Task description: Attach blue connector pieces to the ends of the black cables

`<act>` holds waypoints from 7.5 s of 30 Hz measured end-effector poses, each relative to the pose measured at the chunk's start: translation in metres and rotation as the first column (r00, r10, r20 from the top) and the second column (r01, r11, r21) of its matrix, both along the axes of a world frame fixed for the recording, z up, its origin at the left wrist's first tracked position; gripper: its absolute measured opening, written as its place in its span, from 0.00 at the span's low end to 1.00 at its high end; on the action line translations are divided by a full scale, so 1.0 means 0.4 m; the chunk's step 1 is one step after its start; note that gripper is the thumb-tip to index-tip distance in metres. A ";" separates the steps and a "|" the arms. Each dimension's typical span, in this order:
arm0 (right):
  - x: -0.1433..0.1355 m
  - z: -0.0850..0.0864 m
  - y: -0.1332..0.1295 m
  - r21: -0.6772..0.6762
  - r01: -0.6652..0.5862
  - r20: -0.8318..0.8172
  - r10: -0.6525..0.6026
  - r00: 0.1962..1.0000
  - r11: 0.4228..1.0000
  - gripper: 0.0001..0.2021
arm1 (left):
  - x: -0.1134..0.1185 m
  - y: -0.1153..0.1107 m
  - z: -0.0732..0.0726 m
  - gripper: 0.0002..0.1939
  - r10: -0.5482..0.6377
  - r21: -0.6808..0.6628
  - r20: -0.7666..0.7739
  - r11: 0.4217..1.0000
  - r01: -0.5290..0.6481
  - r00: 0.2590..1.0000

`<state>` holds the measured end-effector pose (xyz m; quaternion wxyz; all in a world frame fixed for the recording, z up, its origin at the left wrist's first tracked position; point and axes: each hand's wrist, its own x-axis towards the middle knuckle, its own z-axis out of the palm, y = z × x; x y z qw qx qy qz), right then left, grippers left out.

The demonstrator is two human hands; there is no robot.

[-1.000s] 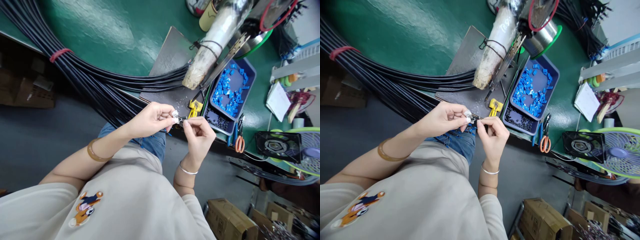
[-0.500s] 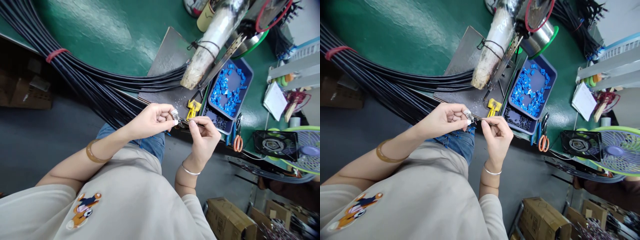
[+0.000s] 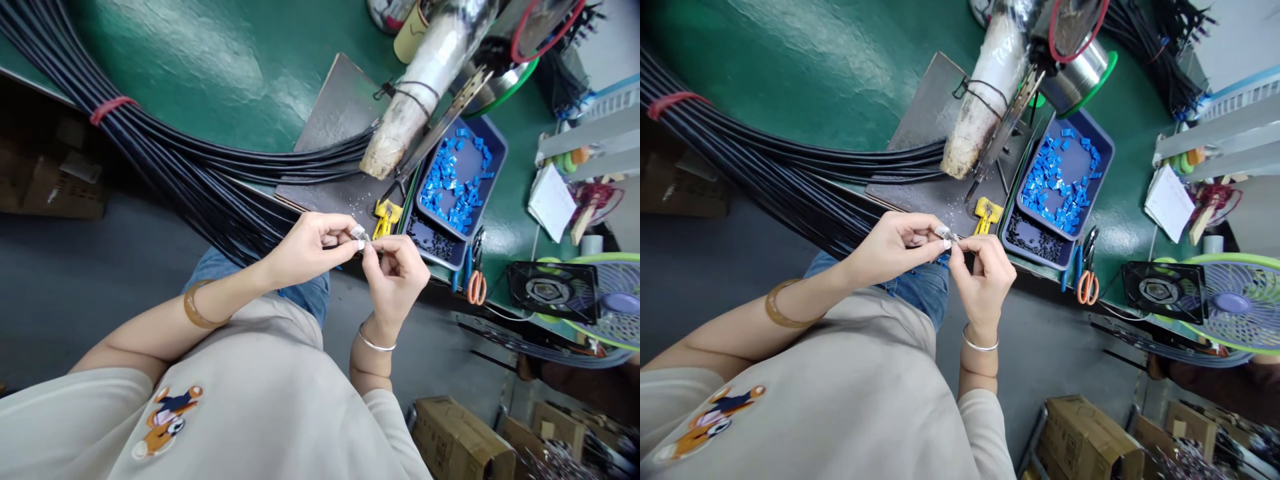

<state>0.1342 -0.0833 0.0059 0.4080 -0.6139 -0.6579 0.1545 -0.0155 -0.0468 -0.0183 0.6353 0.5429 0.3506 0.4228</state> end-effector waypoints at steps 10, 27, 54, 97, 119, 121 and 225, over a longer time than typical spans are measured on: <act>0.148 0.141 -0.049 -0.210 -0.056 -0.153 0.023 0.988 0.976 0.08 | -0.041 -0.018 0.181 0.12 0.275 0.673 -0.477 0.725 0.146 0.835; 0.261 0.062 0.278 -0.133 0.295 0.573 -0.169 0.802 0.946 0.06 | -0.081 0.030 -0.036 0.10 -0.056 -0.456 0.434 0.847 0.273 0.899; 0.224 0.067 0.160 0.214 0.252 0.243 -0.301 0.922 0.944 0.05 | 0.000 0.032 0.002 0.05 0.034 -0.214 0.234 0.977 0.018 0.972; 0.050 -0.035 0.082 0.409 -0.201 0.185 0.135 0.973 0.890 0.10 | 0.027 0.101 0.051 0.08 0.048 -0.155 0.074 0.987 -0.036 0.996; 0.045 -0.019 0.099 0.356 -0.196 0.165 0.145 0.976 0.914 0.08 | 0.029 0.120 0.059 0.06 0.093 -0.181 0.071 0.980 -0.079 0.993; 0.045 -0.019 0.099 0.362 -0.201 0.173 0.146 0.974 0.910 0.09 | 0.027 0.120 0.055 0.06 0.084 -0.186 0.065 0.980 -0.071 0.994; 0.029 0.031 0.051 0.115 -0.256 -0.095 0.267 0.959 0.960 0.07 | -0.015 0.037 0.055 0.05 0.006 -0.021 0.048 1.000 -0.005 0.999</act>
